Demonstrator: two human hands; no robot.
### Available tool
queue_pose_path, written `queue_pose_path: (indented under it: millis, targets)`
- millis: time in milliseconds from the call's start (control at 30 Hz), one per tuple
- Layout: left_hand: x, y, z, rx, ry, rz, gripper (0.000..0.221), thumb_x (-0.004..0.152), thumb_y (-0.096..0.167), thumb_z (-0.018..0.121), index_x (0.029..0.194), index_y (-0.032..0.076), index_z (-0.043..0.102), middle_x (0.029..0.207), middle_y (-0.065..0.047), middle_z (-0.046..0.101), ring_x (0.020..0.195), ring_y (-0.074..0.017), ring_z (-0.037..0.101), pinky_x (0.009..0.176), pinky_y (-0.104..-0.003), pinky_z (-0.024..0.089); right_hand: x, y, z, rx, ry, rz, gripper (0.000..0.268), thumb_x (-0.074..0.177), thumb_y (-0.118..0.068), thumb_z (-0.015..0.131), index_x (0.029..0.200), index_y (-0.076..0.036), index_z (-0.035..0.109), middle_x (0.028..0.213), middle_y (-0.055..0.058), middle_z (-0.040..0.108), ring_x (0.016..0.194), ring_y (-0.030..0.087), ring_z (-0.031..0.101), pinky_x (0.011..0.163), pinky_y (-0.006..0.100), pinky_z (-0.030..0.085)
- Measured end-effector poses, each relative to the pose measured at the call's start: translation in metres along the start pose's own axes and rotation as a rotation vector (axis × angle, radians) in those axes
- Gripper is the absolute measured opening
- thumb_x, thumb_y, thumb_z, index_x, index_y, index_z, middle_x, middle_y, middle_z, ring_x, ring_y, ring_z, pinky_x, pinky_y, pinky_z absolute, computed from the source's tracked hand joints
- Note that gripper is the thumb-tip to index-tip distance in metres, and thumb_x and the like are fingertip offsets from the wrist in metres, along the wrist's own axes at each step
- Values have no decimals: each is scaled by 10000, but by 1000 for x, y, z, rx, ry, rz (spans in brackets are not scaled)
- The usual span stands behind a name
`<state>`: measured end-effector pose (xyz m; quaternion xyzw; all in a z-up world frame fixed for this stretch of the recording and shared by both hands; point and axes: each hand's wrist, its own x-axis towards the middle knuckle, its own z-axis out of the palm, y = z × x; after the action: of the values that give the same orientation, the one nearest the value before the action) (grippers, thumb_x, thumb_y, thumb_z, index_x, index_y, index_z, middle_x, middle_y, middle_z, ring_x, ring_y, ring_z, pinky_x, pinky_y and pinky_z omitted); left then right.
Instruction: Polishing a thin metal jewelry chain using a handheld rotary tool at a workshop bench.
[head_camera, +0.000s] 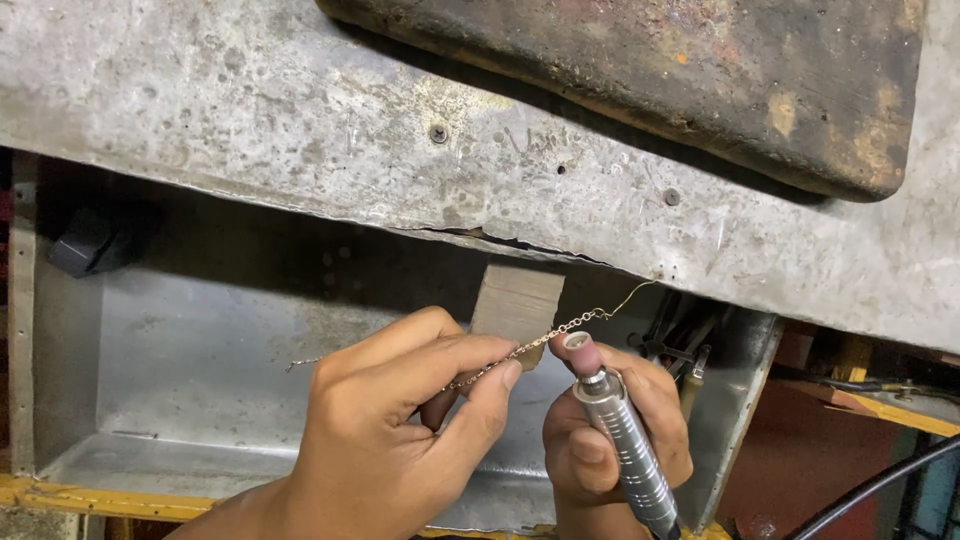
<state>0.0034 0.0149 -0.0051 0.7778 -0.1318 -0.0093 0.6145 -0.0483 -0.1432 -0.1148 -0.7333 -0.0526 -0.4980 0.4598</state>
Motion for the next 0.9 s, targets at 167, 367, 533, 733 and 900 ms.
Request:
queue_pose_path:
  millis: [167, 367, 533, 733, 900]
  targets:
    - [-2, -6, 2, 0, 11, 34, 67, 882, 9, 698, 894, 52, 748, 675, -10, 537, 513, -91, 415, 468, -235, 330, -11, 1, -7, -63, 12, 40, 411, 1039, -405, 595, 1207, -31, 579, 899, 251, 692, 810, 315, 724, 720, 349, 629]
    - [-2, -10, 3, 10, 31, 72, 68, 883, -8, 695, 897, 41, 740, 683, -22, 555, 521, -102, 421, 475, -241, 336, -11, -1, -13, -178, -62, 18, 417, 1064, -398, 547, 1196, -3, 551, 911, 243, 712, 834, 324, 748, 746, 359, 630]
    - [-2, -11, 4, 3, 36, 92, 75, 885, -21, 683, 899, 29, 737, 682, -31, 559, 535, -106, 437, 482, -238, 343, -6, -6, -10, -230, -89, -22, 404, 1081, -375, 514, 1159, 21, 507, 906, 283, 706, 821, 334, 747, 736, 369, 640]
    - [-2, -13, 3, 17, 53, 153, 78, 886, -46, 680, 909, 14, 724, 711, -56, 617, 560, -122, 510, 500, -236, 385, -5, -8, -6, -191, -83, -6, 364, 1065, -352, 548, 1157, -1, 534, 915, 269, 706, 817, 332, 766, 726, 367, 662]
    - [-2, -14, 2, 32, 53, 200, 84, 898, -52, 656, 894, 13, 710, 711, -53, 595, 561, -129, 494, 504, -237, 396, -1, -10, -11, -93, -204, -5, 355, 1071, -303, 564, 1206, 23, 528, 994, 282, 681, 910, 359, 774, 846, 457, 741]
